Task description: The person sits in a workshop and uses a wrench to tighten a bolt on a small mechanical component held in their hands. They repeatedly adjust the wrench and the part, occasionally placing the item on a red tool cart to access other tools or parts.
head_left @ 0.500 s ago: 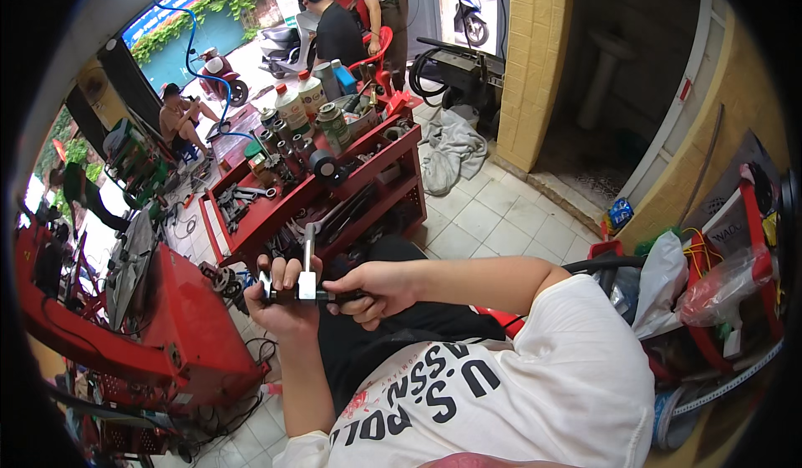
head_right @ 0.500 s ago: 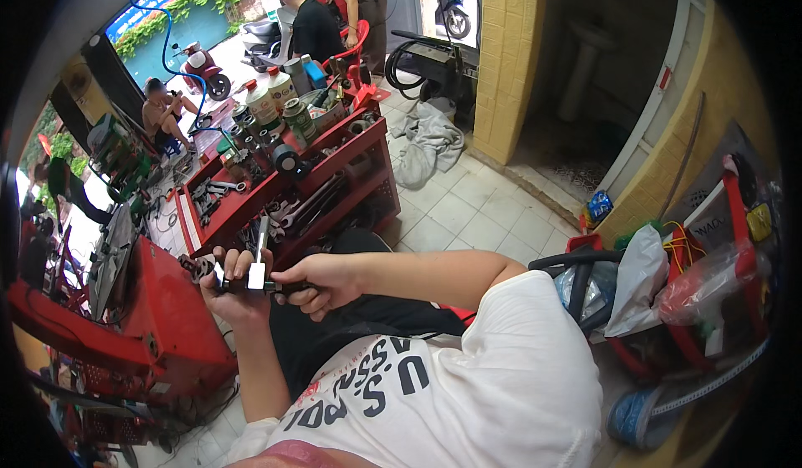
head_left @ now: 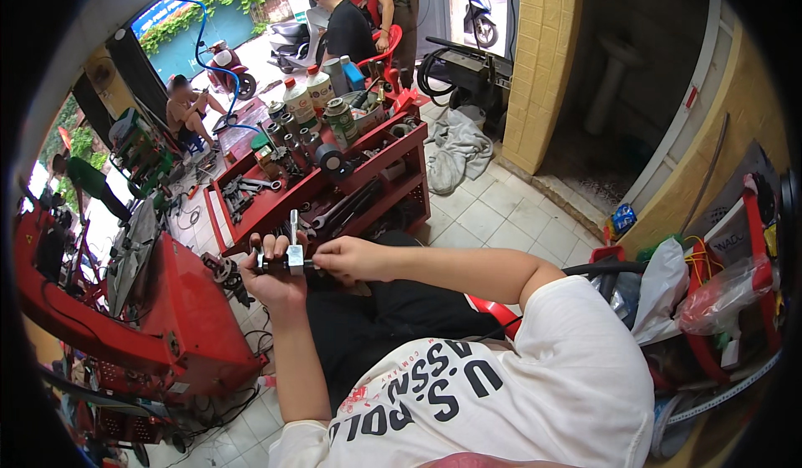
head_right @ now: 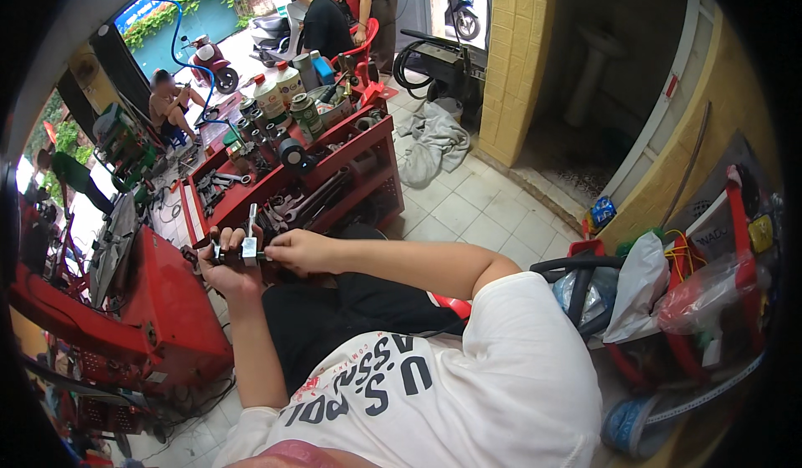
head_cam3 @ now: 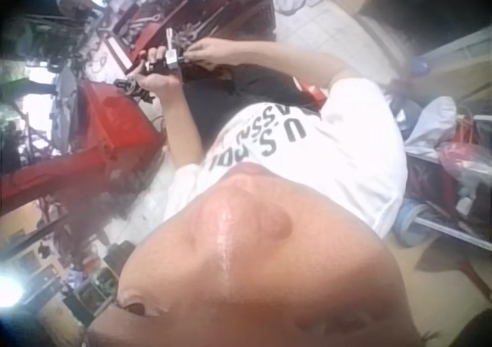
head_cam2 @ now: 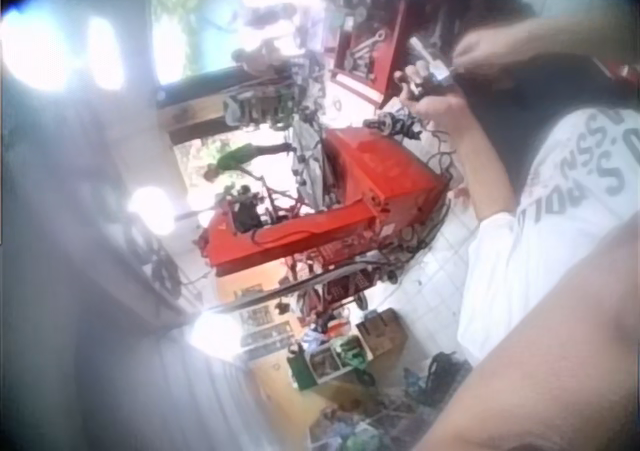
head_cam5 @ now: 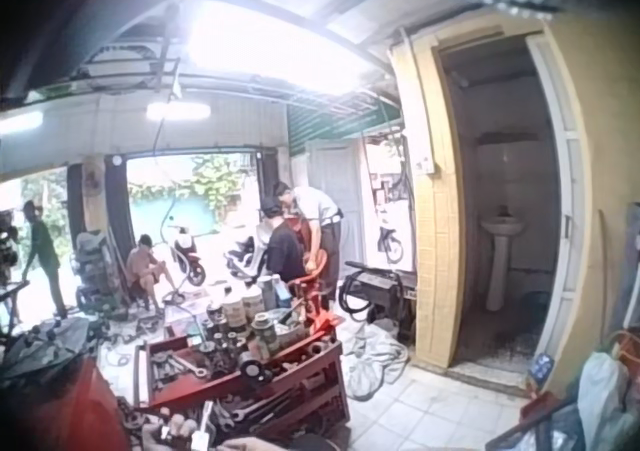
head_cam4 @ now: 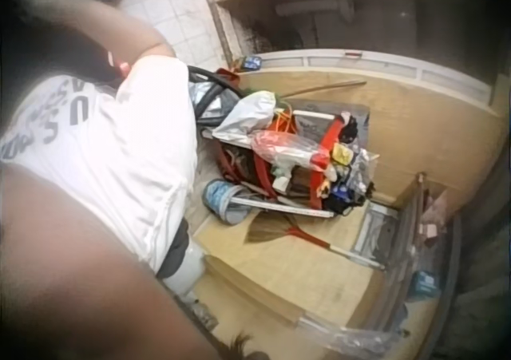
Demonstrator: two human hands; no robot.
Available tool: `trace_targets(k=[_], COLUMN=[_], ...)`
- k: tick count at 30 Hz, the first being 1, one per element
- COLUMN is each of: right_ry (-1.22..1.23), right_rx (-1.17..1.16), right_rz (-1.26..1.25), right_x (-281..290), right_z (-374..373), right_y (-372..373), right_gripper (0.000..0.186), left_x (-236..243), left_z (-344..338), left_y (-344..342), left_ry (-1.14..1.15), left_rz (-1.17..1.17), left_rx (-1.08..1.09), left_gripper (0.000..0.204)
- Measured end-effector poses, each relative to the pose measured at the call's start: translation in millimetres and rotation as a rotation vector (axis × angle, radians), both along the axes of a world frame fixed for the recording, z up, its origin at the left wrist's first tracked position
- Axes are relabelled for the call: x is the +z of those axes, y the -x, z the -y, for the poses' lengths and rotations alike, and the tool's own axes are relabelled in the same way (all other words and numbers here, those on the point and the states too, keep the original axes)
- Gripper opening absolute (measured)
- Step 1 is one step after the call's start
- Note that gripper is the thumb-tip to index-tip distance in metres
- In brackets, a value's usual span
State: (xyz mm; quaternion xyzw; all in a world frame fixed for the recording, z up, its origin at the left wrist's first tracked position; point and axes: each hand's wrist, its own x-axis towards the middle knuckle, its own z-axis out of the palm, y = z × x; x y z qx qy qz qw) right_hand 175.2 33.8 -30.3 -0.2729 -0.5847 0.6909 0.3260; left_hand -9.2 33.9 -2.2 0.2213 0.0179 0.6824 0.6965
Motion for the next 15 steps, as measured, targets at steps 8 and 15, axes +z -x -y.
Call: trace_targets(k=[8, 15], right_ry=[-1.280, 0.310], right_rx=[-0.518, 0.252], right_rz=[0.402, -0.133], right_x=[6, -2], right_z=[14, -3], right_y=[11, 9], right_gripper=[0.035, 0.035], left_x=[-17, -12], left_z=[-12, -8], left_y=[24, 21], left_ry=[0.024, -0.007], left_rz=[0.035, 0.035], left_rx=[-0.036, -0.144], left_gripper=[0.025, 0.025])
